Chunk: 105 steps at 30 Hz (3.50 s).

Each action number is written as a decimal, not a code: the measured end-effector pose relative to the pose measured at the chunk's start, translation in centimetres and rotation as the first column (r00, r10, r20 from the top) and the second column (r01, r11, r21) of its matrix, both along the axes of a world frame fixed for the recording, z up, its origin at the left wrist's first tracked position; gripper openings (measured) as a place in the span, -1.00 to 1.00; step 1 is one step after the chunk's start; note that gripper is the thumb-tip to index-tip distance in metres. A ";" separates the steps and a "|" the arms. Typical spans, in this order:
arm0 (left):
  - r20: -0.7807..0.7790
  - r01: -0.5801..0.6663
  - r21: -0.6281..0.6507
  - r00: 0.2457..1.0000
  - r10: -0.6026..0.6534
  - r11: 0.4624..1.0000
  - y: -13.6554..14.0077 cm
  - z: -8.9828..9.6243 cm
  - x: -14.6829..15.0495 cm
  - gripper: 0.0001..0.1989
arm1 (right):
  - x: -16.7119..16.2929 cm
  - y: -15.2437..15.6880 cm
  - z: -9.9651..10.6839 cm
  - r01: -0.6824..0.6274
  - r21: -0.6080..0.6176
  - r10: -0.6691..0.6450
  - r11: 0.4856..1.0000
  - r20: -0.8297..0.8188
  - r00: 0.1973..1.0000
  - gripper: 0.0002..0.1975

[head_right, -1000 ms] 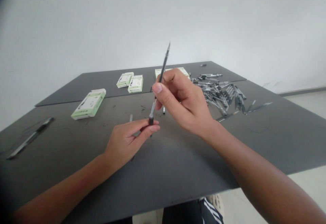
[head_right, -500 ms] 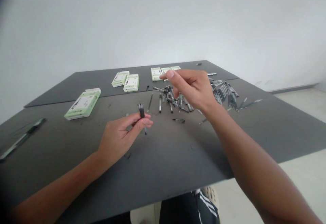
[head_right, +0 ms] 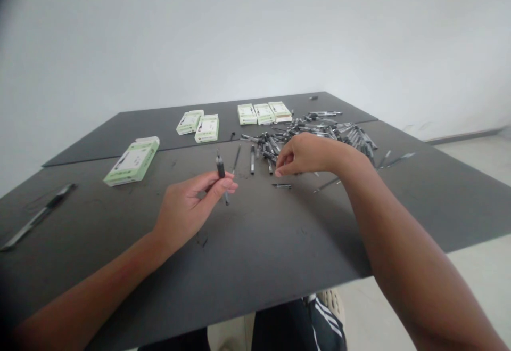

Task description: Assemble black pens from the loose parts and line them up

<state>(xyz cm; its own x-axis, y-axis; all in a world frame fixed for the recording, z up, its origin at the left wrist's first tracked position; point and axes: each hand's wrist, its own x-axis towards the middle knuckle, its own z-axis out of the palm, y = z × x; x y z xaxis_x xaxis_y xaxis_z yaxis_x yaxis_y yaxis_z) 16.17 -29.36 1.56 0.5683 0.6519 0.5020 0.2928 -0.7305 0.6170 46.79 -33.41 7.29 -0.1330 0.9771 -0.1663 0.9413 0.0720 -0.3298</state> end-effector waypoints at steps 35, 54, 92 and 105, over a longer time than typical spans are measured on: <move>0.172 -0.497 0.253 0.867 0.467 0.830 6.2 3.4 -4.2 -0.67 | 7.8 -1.6 0.6 0.509 0.807 -0.436 0.300 -0.359 0.825 -0.69; -0.047 -0.404 0.296 0.899 0.436 0.865 5.2 2.9 -3.4 -0.80 | 6.8 1.2 -2.0 0.439 0.624 -0.439 0.646 -0.168 0.883 -0.48; -0.195 -0.219 0.272 0.941 0.276 0.937 5.4 -0.1 -2.9 -0.76 | 4.1 4.0 -4.9 0.288 0.343 -0.368 0.894 0.195 0.909 -0.64; -0.197 -0.185 0.304 0.947 0.251 0.935 4.9 0.2 -2.9 -0.74 | 3.7 4.6 -5.4 0.291 0.324 -0.374 0.900 0.235 0.897 -0.59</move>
<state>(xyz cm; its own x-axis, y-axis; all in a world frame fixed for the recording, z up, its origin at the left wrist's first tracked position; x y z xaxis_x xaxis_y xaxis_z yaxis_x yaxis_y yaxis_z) 13.24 -24.44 1.72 0.5492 0.6258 0.5539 0.5734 -0.7643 0.2950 50.48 -28.78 1.86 0.2202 0.9664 0.1327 0.9751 -0.2142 -0.0580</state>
